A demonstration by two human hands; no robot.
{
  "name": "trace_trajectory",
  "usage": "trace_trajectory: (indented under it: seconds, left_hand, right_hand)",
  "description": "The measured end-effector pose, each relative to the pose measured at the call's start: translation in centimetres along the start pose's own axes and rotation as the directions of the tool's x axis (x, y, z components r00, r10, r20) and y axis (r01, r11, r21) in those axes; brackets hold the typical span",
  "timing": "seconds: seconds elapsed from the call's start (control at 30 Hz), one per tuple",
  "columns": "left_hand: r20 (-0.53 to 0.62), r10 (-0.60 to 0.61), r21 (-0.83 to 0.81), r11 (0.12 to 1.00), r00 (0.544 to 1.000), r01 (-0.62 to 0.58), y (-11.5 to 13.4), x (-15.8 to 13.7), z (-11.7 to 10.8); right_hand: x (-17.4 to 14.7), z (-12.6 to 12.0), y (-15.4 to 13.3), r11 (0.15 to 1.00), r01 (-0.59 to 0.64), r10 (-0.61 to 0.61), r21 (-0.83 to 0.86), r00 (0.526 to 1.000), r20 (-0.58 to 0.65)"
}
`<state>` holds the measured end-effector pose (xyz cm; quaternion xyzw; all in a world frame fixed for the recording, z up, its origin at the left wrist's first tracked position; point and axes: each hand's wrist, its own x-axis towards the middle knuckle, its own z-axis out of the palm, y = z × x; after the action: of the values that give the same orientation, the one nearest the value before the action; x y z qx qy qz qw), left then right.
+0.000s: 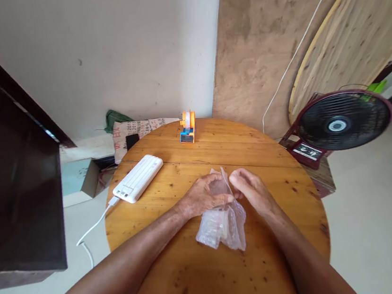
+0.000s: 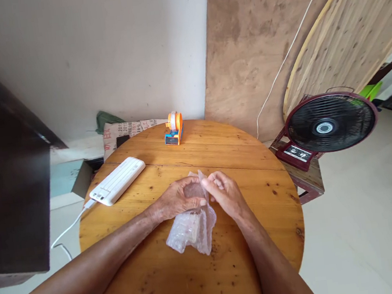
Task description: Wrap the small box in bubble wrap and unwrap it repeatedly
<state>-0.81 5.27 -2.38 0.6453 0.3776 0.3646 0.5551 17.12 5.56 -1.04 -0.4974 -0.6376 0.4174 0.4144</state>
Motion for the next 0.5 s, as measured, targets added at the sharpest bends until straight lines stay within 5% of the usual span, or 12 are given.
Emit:
trace_trajectory:
  seconds: [0.13,0.33,0.5]
  left_hand:
    - [-0.071,0.156,0.327,0.937,0.985,-0.125,0.1,0.0,0.1]
    - [-0.219,0.065,0.235,0.972,0.974,-0.012,-0.9,0.5,-0.4]
    - [-0.185,0.156,0.378,0.923,0.97,-0.076,-0.4,0.3,-0.8]
  right_hand:
    - [0.1,1.0,0.8,0.983,0.001,-0.012,-0.182,0.998,-0.057]
    - [0.8,-0.5,1.0,0.987,-0.141,0.154,0.082,0.969,-0.194]
    - [-0.3,0.8,-0.3,0.999,-0.042,0.042,-0.014,0.999,-0.034]
